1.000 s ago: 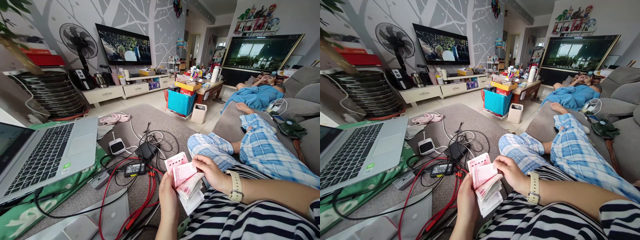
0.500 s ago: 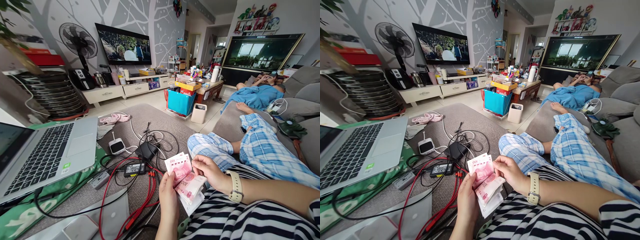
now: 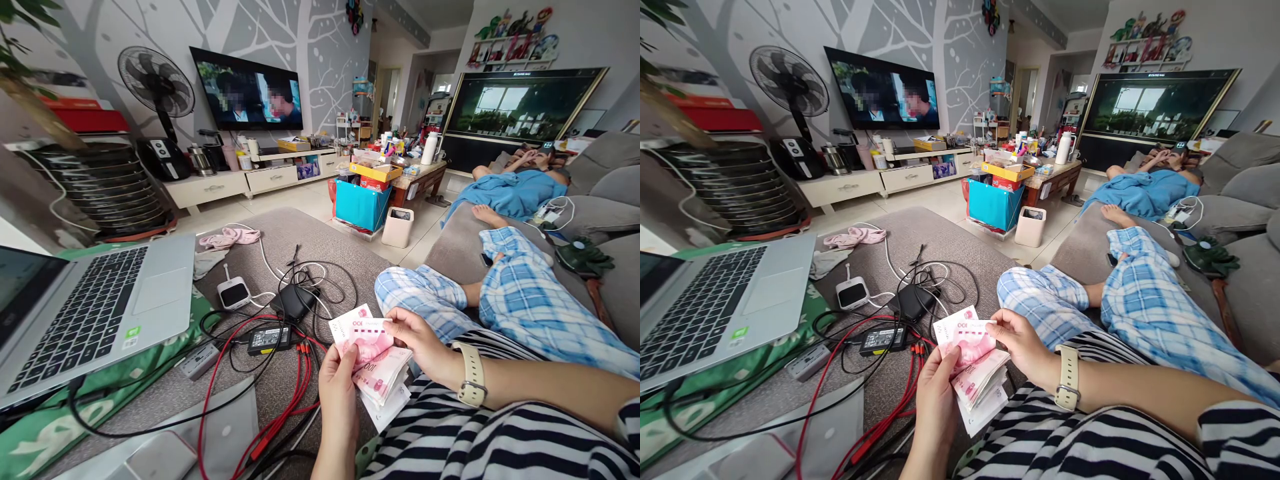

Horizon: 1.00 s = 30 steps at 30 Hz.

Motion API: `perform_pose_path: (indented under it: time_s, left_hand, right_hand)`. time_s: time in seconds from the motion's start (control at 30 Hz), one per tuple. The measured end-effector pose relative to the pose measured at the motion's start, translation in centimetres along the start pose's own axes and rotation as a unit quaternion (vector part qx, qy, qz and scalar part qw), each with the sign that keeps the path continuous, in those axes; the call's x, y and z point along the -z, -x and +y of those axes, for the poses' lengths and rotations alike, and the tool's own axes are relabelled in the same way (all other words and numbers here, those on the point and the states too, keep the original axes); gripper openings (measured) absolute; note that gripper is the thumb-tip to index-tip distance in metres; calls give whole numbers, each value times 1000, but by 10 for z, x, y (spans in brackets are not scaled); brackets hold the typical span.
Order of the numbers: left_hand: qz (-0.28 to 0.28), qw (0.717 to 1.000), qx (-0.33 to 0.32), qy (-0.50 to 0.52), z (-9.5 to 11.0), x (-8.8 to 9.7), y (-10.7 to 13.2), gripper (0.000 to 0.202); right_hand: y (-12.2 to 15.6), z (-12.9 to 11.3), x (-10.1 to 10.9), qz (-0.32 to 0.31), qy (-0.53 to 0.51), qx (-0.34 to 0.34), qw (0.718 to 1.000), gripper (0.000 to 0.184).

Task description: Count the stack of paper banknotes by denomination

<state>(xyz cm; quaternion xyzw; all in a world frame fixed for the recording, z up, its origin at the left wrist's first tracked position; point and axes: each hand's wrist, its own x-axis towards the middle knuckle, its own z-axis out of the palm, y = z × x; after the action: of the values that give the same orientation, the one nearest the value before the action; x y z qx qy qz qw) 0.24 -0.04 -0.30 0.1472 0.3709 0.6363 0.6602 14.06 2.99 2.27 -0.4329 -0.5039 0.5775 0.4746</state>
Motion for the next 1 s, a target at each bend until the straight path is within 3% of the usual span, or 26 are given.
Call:
perform_pose_path:
  time_s: [0.33, 0.57, 1.0]
  left_hand:
    - [4, 1000, -12, 8, 5, -5, 3, 18]
    - [9, 999, -18, -33, 2, 4, -5, 19]
    - [13, 999, -16, -38, 4, 2, -4, 20]
  right_hand:
    - [-1, 3, 1, 2, 31, 8, 999, 29]
    - [-1, 8, 2, -5, 7, 11, 1000, 32]
    - [-2, 12, 2, -9, -14, 4, 1000, 33]
